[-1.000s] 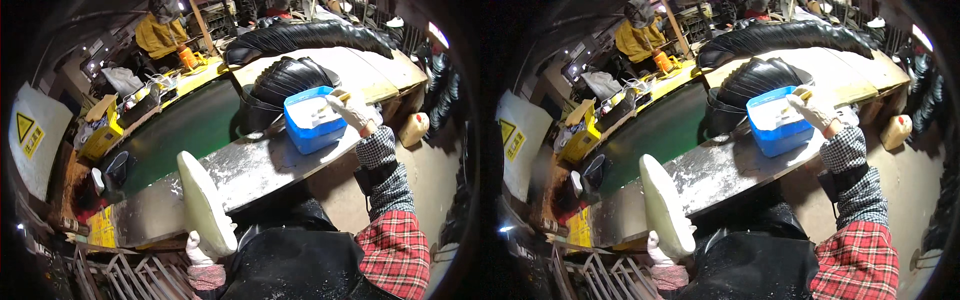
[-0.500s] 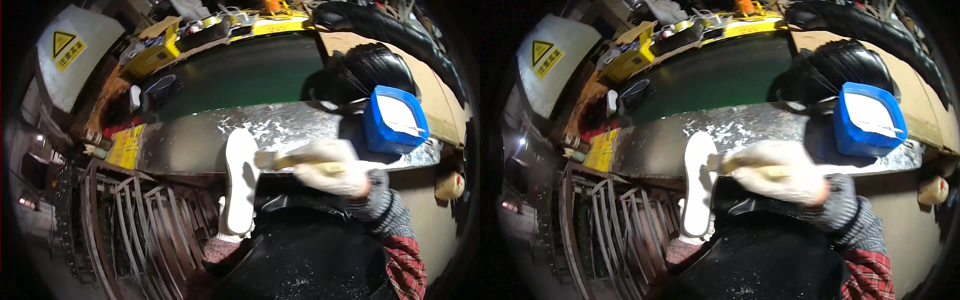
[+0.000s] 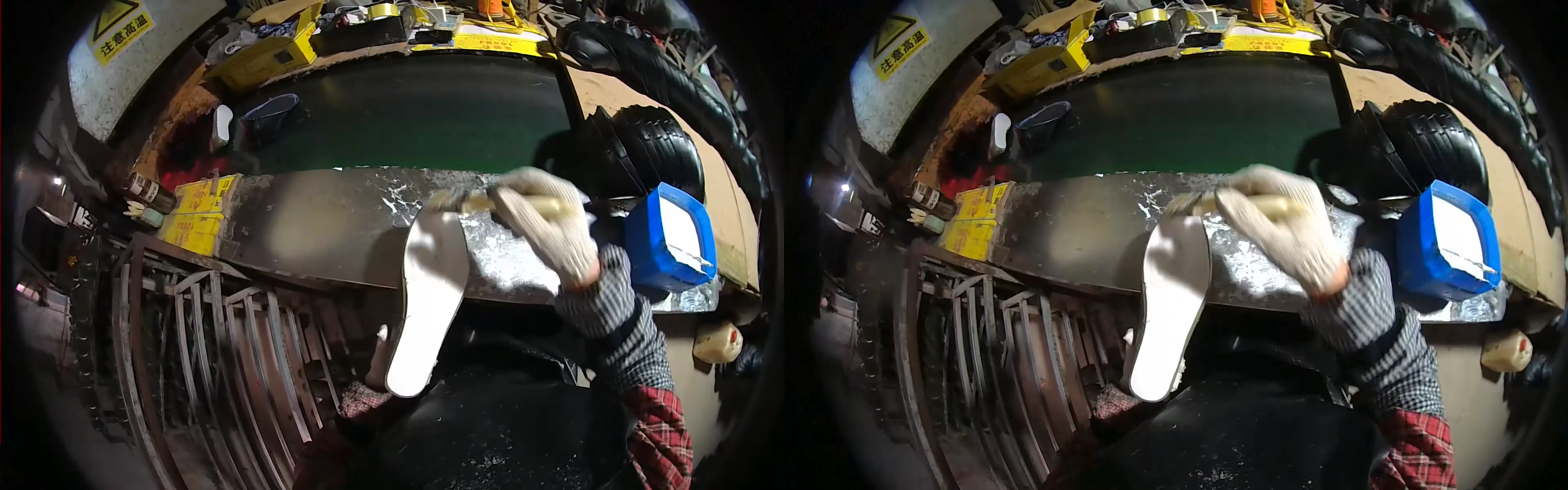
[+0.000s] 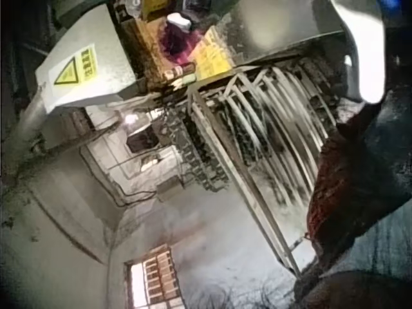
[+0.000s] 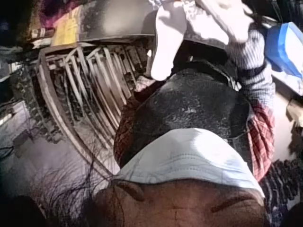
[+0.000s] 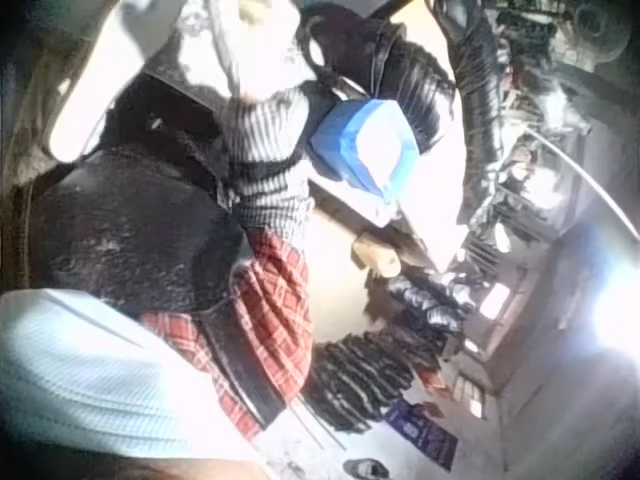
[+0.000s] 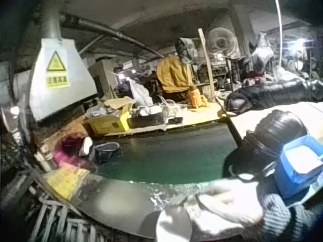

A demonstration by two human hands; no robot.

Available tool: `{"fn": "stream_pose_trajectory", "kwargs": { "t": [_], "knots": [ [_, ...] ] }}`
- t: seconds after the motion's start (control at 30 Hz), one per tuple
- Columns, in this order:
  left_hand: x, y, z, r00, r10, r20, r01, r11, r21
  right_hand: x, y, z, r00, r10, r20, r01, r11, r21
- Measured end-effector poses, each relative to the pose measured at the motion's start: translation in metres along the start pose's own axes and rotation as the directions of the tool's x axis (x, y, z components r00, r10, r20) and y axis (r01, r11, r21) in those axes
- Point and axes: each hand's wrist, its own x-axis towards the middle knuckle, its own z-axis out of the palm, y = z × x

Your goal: The person applies a white substance to the inner edges of shoe uppers and the bottom of shoe soles using a brush. They alternate between brushing an upper from a stack and a sole from a rack before placing the soles onto a conveyor belt.

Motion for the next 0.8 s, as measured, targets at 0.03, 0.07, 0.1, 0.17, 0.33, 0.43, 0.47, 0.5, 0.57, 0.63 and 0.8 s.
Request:
{"fn": "stream_pose_trajectory", "kwargs": {
  "t": [0.03,0.07,0.1,0.17,0.33,0.43,0.47,0.5,0.57,0.63,0.8],
  "knots": [
    [0.006,-0.002,0.006,0.997,0.013,0.078,0.002,0.982,-0.188,0.013,-0.001,0.002,0.999,-0.053,0.004,0.053,0.999,-0.001],
    [0.014,-0.002,0.013,0.988,0.008,0.154,0.024,0.978,-0.207,0.007,-0.01,0.009,0.996,-0.03,0.08,0.037,0.996,-0.086],
    [0.016,-0.004,0.021,0.974,0.027,0.225,0.025,0.974,-0.226,-0.001,-0.016,0.016,0.943,-0.199,0.267,0.26,0.941,-0.216],
    [0.029,-0.023,0.063,0.957,0.194,0.215,-0.115,0.936,-0.333,-0.033,-0.04,0.021,0.773,-0.302,0.558,0.561,0.737,-0.377],
    [0.036,-0.014,0.044,0.953,0.11,0.284,-0.046,0.974,-0.221,-0.061,-0.021,0.019,0.926,-0.066,0.371,0.099,0.992,-0.071],
    [0.035,-0.012,0.066,0.978,0.161,0.128,-0.168,0.985,0.045,-0.083,-0.047,0.025,0.895,-0.022,0.445,0.086,0.989,-0.123],
    [0.029,-0.012,0.044,0.947,0.282,-0.157,-0.307,0.935,-0.176,-0.088,-0.042,0.028,0.886,-0.024,0.462,0.082,0.991,-0.106],
    [0.032,-0.015,0.063,0.972,0.23,-0.042,-0.217,0.954,0.207,-0.095,-0.032,0.022,0.838,-0.157,0.522,0.207,0.978,-0.037],
    [0.039,-0.026,0.075,0.777,0.45,-0.439,-0.42,0.891,0.17,-0.099,-0.01,0.009,0.753,-0.297,0.588,0.326,0.943,0.059],
    [0.032,-0.01,0.05,0.964,0.263,-0.037,-0.25,0.945,0.209,-0.1,0.0,-0.013,0.906,0.127,0.403,-0.176,0.981,0.087],
    [0.022,-0.014,0.061,0.974,0.19,-0.123,-0.187,0.982,0.034,-0.097,-0.005,0.013,0.818,-0.181,0.547,0.181,0.982,0.055]
  ]
}}
